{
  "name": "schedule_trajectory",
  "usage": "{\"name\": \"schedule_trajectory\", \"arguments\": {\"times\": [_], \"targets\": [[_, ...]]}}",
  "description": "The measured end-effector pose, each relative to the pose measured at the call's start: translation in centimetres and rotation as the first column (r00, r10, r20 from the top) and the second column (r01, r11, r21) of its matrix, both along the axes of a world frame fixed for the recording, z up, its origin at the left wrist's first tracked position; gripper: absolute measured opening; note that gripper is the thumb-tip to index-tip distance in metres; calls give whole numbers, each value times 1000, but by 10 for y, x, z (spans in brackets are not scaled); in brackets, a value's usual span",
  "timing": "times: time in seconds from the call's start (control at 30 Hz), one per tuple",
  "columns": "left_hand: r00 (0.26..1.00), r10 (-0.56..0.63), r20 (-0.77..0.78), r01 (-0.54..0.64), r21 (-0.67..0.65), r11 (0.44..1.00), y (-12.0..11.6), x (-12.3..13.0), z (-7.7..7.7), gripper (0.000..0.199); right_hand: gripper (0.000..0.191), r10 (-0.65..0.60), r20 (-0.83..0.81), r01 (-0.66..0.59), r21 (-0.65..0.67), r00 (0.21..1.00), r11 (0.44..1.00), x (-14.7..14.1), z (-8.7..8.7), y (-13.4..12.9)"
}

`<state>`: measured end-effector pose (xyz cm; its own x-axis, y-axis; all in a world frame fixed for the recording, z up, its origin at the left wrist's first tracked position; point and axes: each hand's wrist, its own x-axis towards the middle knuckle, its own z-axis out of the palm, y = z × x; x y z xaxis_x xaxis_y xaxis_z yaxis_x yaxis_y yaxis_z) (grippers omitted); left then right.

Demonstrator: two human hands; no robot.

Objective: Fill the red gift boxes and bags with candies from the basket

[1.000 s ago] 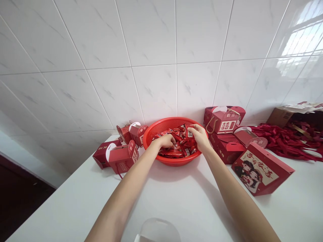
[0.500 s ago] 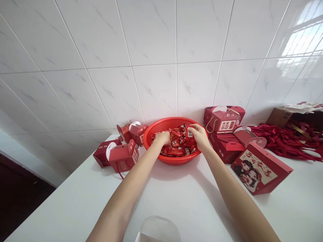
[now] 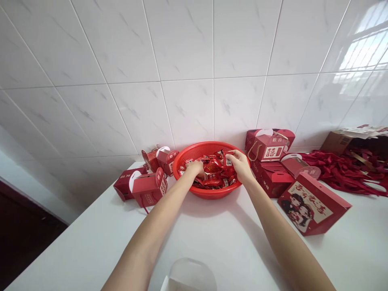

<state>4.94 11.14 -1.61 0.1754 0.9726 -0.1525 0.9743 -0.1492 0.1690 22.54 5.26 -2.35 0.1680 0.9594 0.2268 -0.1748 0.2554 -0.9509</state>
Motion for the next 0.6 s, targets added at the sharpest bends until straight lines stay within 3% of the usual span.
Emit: {"name": "schedule_trajectory", "arguments": {"times": [0.13,0.27,0.33,0.47,0.6], "targets": [[961,40,274,-42,1,999,-1,-16,2,21,30,12,6,-12,5,1000,1000,-1,0,0],[825,-14,564,-40,84,996,-3,-19,7,24,30,28,15,-28,10,999,1000,-1,0,1],[684,-82,724,-14,126,992,-4,-17,10,32,30,38,14,-38,12,999,999,-1,1,1],[311,-169,935,60,159,986,-8,-12,15,39,31,69,-6,-69,16,998,997,-1,2,0],[188,-173,967,127,151,980,-11,-10,17,42,32,79,-31,-79,10,996,997,0,3,0]]}}
